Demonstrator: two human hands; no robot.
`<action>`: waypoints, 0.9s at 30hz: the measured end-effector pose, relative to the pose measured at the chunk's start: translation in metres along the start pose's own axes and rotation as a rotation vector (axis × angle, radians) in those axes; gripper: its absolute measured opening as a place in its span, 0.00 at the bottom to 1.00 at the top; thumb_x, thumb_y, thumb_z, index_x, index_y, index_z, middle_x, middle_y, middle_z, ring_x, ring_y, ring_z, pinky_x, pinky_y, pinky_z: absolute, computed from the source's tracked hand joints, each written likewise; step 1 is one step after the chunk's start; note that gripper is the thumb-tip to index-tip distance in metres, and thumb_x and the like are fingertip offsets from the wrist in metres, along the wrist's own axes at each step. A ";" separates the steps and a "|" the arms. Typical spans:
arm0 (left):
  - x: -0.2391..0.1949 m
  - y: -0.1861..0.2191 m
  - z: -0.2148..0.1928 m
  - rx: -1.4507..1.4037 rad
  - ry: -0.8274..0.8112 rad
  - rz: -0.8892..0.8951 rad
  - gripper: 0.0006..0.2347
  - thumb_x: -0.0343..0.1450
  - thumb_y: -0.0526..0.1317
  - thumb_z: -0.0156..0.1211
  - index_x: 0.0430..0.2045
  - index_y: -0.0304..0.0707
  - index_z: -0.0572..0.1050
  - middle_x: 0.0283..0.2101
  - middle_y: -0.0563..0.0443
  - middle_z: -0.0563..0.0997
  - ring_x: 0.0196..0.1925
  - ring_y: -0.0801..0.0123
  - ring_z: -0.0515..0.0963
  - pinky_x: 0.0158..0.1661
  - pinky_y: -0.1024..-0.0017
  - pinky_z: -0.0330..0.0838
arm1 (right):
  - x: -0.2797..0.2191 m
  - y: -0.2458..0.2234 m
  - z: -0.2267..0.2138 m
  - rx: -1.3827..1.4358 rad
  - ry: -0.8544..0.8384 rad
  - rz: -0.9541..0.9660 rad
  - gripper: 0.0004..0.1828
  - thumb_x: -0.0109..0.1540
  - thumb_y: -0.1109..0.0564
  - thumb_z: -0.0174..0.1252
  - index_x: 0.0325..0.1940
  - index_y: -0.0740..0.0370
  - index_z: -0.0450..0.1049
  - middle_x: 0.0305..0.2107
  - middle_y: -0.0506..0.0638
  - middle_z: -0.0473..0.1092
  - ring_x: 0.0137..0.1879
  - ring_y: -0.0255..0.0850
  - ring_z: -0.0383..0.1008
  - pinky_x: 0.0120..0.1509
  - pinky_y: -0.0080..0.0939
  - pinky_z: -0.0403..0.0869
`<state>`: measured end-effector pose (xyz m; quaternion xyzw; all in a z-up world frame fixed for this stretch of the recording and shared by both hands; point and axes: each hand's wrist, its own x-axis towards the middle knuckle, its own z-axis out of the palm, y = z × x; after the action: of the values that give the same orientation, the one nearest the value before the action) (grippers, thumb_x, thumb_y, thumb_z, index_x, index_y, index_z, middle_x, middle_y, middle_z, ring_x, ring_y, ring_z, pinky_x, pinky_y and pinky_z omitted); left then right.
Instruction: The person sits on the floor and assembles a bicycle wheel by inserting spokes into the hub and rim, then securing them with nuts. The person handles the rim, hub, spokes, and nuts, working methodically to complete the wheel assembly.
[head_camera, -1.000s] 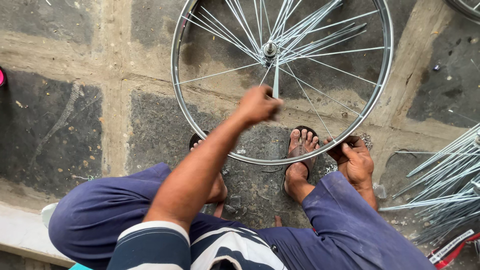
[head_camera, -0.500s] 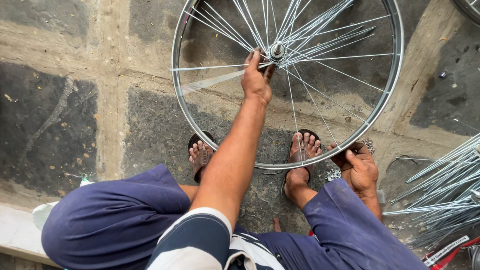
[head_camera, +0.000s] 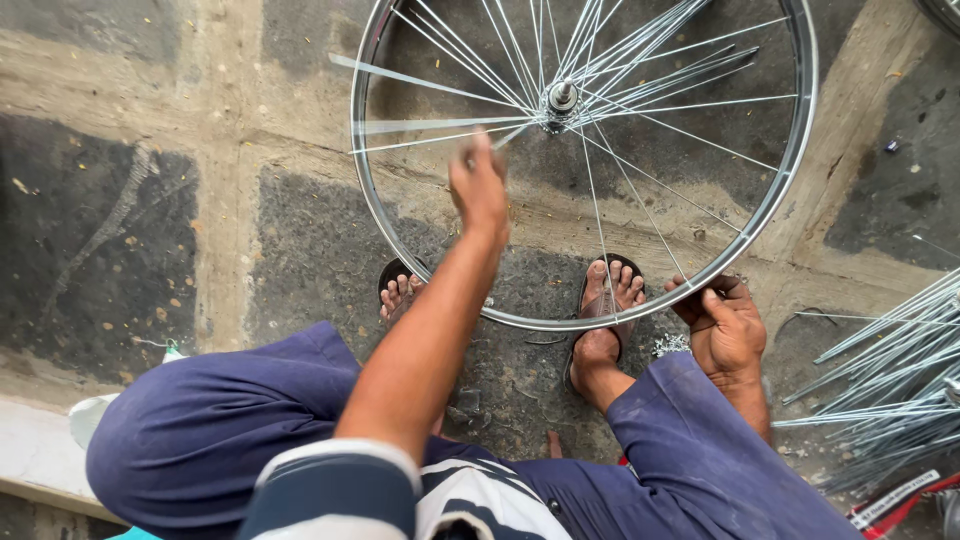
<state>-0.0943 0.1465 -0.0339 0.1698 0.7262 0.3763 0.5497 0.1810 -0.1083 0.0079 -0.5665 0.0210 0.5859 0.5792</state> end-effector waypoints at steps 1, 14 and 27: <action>-0.015 -0.008 -0.013 0.189 -0.010 -0.011 0.14 0.75 0.50 0.59 0.44 0.39 0.72 0.32 0.50 0.78 0.28 0.75 0.73 0.26 0.74 0.67 | 0.002 0.000 0.001 -0.004 0.015 -0.007 0.09 0.73 0.65 0.45 0.58 0.66 0.65 0.48 0.64 0.73 0.59 0.59 0.76 0.69 0.64 0.75; -0.089 -0.082 -0.044 0.332 -0.702 -0.084 0.18 0.79 0.52 0.56 0.33 0.31 0.78 0.27 0.56 0.75 0.27 0.78 0.70 0.29 0.75 0.65 | -0.004 -0.002 -0.013 0.013 -0.024 -0.056 0.09 0.71 0.67 0.46 0.56 0.66 0.65 0.46 0.61 0.74 0.55 0.58 0.78 0.65 0.63 0.76; -0.162 -0.052 0.022 -0.102 -0.736 -0.370 0.08 0.75 0.42 0.53 0.44 0.41 0.75 0.40 0.43 0.79 0.40 0.58 0.81 0.42 0.59 0.77 | -0.006 0.009 -0.009 -0.011 -0.051 -0.010 0.12 0.70 0.66 0.47 0.58 0.67 0.65 0.47 0.61 0.73 0.56 0.58 0.78 0.66 0.61 0.77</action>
<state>-0.0107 0.0134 0.0343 0.1321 0.4800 0.2209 0.8387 0.1791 -0.1213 0.0029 -0.5547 -0.0002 0.5972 0.5793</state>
